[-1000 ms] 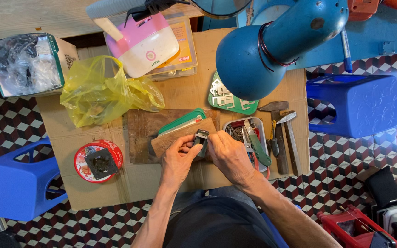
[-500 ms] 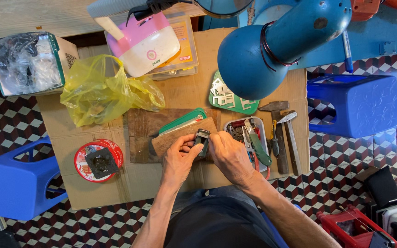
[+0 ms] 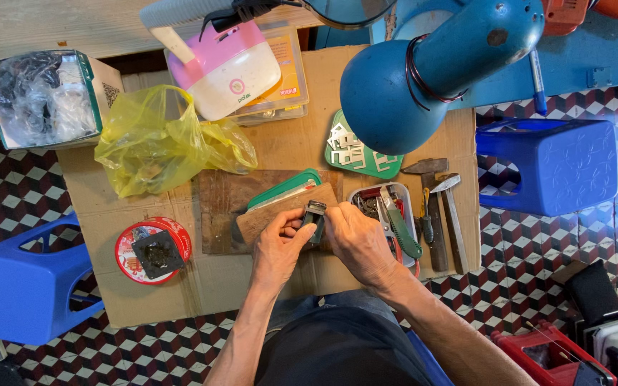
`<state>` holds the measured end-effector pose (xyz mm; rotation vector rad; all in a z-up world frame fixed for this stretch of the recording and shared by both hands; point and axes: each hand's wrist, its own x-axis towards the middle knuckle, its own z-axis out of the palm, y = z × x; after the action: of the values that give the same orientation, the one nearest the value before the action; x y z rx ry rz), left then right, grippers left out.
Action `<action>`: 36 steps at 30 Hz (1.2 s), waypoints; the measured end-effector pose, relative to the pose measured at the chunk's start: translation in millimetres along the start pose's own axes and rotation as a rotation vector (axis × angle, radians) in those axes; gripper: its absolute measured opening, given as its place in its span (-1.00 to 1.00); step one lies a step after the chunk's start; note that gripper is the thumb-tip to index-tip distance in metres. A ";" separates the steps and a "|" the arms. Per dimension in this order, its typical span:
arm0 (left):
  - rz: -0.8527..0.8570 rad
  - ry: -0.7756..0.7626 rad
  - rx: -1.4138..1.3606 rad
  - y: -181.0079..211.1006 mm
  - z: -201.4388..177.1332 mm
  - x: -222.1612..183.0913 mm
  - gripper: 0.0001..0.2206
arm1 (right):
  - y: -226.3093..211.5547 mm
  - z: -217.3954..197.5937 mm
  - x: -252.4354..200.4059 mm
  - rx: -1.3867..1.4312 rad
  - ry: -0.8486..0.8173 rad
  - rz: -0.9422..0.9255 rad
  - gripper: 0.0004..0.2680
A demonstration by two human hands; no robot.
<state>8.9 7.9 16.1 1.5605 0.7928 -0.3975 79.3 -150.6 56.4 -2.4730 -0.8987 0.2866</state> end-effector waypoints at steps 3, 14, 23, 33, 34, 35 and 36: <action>0.033 -0.001 -0.036 -0.5 -0.1 0.3 -0.63 | -0.6 -0.8 0.4 0.004 0.023 -0.007 -0.92; 0.168 0.128 0.022 -7.2 12.3 -5.7 -0.65 | 2.4 4.6 -20.5 0.655 0.002 0.623 -0.68; 0.632 0.336 0.413 27.4 23.3 -37.6 -0.71 | 16.5 31.0 -43.6 1.299 0.086 0.903 -0.59; 0.870 0.407 0.507 63.5 17.5 -68.4 -0.63 | -6.9 -5.0 -36.2 1.450 0.285 0.732 -0.56; 0.866 0.405 0.492 66.5 14.7 -70.3 -0.57 | -8.2 -10.4 -34.8 1.447 0.262 0.694 -0.55; 0.862 0.399 0.478 68.8 10.2 -72.2 -0.51 | -8.8 -15.8 -34.4 1.444 0.242 0.661 -0.55; 0.858 0.393 0.465 70.9 5.9 -73.4 -0.45 | -8.6 -20.4 -33.7 1.441 0.222 0.627 -0.54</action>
<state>7.1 -15.2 115.7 2.2821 0.2512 0.3966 56.1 -174.3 79.3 -1.2625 0.2537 0.5775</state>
